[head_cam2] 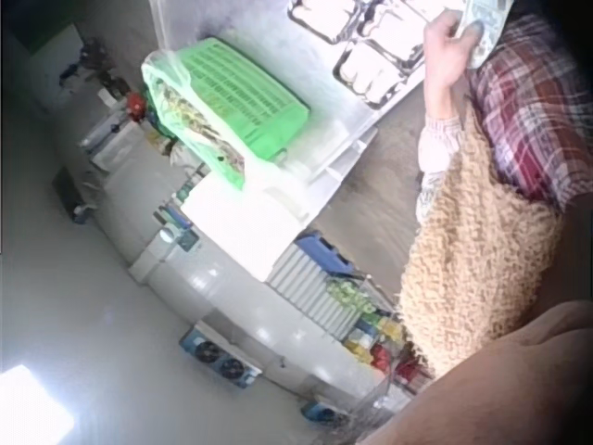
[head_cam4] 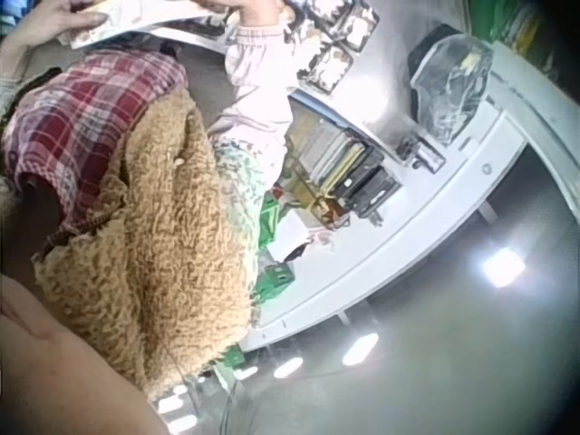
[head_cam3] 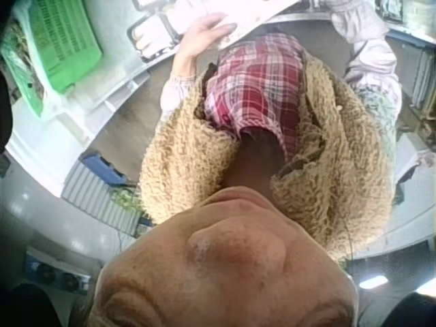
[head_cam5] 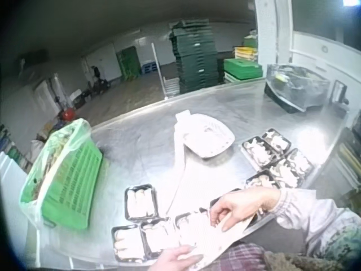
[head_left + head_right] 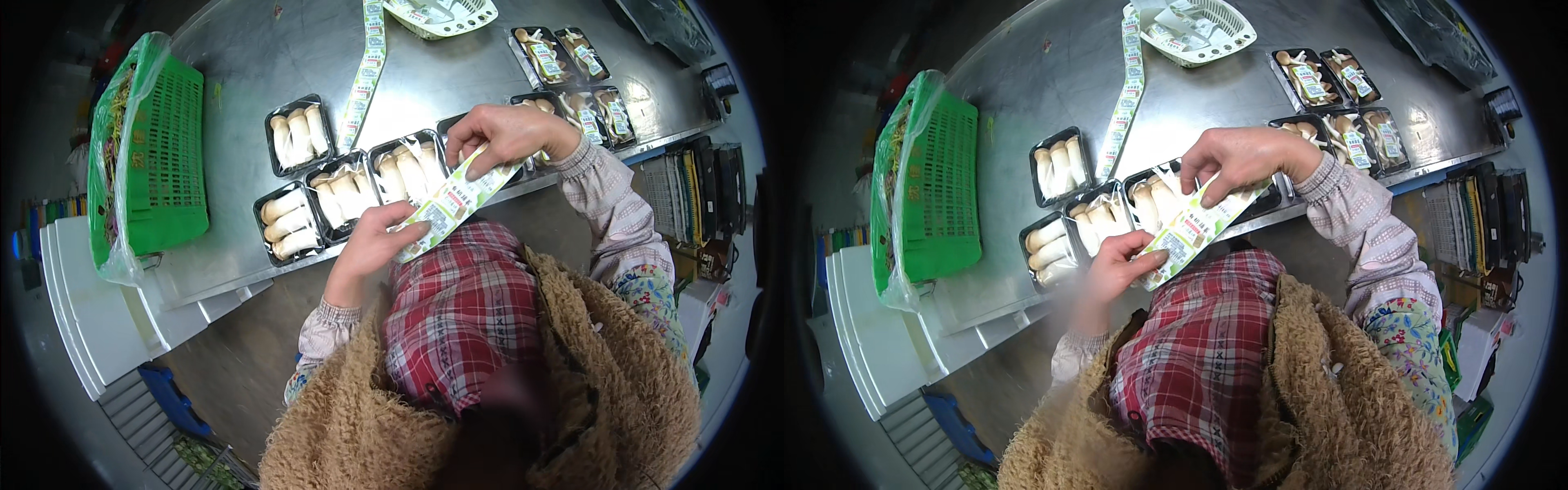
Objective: The person applies printed labels to multiple plastic trays of mushrooms on a metal worktable. They tear labels from a roll, smooth them onto the trays, and arrange the labeled trays in rows.
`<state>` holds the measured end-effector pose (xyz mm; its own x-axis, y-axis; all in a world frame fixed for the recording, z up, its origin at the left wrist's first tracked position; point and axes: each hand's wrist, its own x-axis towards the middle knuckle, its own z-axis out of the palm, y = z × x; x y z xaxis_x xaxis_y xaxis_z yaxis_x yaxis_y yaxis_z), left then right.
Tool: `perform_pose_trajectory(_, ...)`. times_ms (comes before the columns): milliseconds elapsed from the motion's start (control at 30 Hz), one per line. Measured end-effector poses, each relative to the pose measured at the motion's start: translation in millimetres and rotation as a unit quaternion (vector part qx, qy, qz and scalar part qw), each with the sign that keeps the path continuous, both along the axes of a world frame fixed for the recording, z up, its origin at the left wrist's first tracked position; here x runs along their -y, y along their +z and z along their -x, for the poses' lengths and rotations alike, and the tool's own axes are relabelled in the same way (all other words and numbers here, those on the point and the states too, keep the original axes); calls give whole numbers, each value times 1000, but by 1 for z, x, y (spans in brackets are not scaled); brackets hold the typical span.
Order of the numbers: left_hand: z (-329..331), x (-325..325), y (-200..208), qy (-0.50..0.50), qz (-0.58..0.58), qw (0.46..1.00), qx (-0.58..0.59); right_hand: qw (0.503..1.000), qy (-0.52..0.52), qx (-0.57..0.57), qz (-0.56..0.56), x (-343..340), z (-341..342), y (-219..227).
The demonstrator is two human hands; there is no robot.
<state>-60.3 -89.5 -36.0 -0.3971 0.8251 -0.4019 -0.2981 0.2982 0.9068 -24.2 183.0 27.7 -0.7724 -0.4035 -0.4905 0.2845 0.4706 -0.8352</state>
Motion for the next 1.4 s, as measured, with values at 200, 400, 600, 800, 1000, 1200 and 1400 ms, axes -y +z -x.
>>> perform_pose_trajectory(200, -5, -13, -4, 47, -33, 996, 68, 986, -75, -142, 52, 31, 5, -12)
perform_pose_trajectory(400, -9, 2, -13, 145, -141, 974, 100, 839, -114, -498, -185, 64, -32, -8)
perform_pose_trajectory(600, -13, 8, -11, 94, -135, 986, 22, 868, -133, -457, -140, 88, -40, -29)
perform_pose_trajectory(800, -19, 15, -14, 97, -120, 987, -46, 945, -255, -196, 63, 67, -37, -41)
perform_pose_trajectory(1000, -9, 15, -26, 253, -43, 962, 94, 751, -529, -385, -87, 39, -26, -15)
perform_pose_trajectory(1200, 0, -13, -18, 386, -208, 884, 164, 863, -82, -493, -75, 132, -39, -32)
perform_pose_trajectory(1400, -10, -24, -33, 385, -264, 876, 121, 899, -339, 36, 276, 123, -44, -46)
